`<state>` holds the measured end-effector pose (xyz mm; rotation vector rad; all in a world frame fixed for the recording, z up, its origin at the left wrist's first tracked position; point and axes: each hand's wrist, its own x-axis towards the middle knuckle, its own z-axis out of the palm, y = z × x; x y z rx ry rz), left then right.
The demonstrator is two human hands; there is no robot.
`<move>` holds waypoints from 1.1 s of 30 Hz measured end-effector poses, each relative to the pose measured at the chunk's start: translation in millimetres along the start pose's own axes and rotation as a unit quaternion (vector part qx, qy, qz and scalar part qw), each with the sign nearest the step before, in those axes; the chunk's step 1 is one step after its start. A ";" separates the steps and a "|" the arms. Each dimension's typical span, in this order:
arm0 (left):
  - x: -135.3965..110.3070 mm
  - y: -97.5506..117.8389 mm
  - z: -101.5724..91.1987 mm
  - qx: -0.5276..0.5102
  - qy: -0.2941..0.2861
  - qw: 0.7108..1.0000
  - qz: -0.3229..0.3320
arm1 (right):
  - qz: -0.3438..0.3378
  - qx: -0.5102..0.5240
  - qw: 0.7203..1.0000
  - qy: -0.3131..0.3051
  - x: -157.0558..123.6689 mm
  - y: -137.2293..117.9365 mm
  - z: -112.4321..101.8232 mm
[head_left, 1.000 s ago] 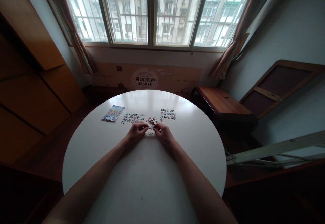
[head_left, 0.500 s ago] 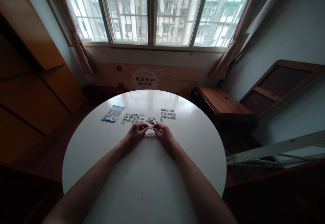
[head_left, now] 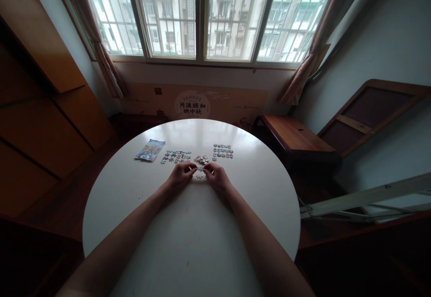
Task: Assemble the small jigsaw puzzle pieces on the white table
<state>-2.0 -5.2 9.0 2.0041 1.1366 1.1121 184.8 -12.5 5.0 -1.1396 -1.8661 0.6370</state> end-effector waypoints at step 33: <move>-0.3 -2.1 1.1 0.022 0.008 0.999 0.026 | 0.010 0.010 1.000 -0.005 0.7 1.7 1.3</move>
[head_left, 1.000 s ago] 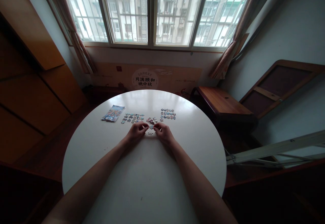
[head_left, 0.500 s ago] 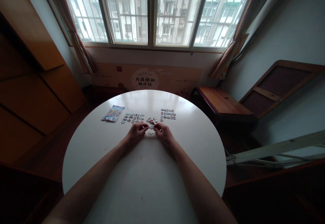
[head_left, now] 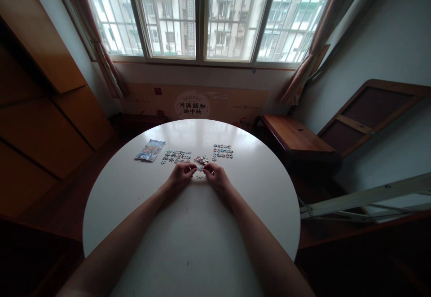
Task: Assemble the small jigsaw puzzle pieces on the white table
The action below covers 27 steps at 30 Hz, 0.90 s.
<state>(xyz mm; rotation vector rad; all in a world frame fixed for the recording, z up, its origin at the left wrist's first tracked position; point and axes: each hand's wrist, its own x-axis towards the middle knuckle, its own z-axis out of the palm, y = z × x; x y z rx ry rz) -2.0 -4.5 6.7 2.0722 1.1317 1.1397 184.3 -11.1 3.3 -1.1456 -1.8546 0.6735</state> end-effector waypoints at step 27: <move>0.8 3.0 -1.1 0.005 -0.004 1.000 0.005 | 0.006 -0.007 1.000 -0.016 -0.7 0.5 -0.9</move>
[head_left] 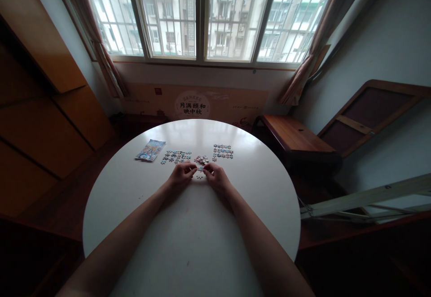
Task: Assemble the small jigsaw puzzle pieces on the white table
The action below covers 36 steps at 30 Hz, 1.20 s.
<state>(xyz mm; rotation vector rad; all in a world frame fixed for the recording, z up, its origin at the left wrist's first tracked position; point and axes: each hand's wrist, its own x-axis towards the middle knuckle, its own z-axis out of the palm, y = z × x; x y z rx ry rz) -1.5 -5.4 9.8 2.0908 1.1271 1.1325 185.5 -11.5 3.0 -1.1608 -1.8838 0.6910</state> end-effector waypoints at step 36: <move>-0.6 -5.8 1.9 -0.034 0.003 0.999 -0.018 | 0.003 -0.003 1.000 -0.003 0.8 -1.0 0.6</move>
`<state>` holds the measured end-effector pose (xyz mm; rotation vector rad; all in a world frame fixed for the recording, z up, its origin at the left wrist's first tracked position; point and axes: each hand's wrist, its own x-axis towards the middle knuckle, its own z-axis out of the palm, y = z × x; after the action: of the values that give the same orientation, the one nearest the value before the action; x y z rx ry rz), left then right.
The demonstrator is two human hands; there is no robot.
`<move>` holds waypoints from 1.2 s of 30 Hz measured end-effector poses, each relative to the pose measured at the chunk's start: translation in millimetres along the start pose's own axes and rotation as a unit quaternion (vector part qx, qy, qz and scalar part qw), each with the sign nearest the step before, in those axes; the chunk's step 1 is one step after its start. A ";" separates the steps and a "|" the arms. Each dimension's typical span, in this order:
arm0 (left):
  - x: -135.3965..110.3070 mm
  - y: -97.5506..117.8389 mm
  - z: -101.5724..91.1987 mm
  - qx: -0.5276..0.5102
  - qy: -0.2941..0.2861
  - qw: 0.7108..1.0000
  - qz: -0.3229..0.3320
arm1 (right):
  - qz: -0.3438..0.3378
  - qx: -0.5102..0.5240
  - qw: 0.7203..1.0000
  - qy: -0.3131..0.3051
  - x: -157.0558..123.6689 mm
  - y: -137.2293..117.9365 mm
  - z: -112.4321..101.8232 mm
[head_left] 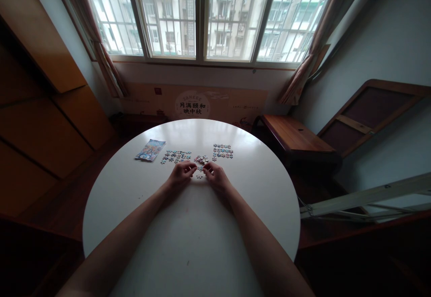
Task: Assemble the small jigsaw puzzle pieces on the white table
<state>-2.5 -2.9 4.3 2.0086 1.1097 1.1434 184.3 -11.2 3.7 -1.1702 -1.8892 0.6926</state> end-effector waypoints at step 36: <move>0.7 2.8 -0.2 0.014 0.002 0.999 -0.029 | 0.001 0.008 1.000 0.009 -0.8 -0.1 -0.2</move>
<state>-1.4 -3.7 6.9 1.9836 1.1839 1.1087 184.6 -12.0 3.7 -1.1640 -1.8649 0.6954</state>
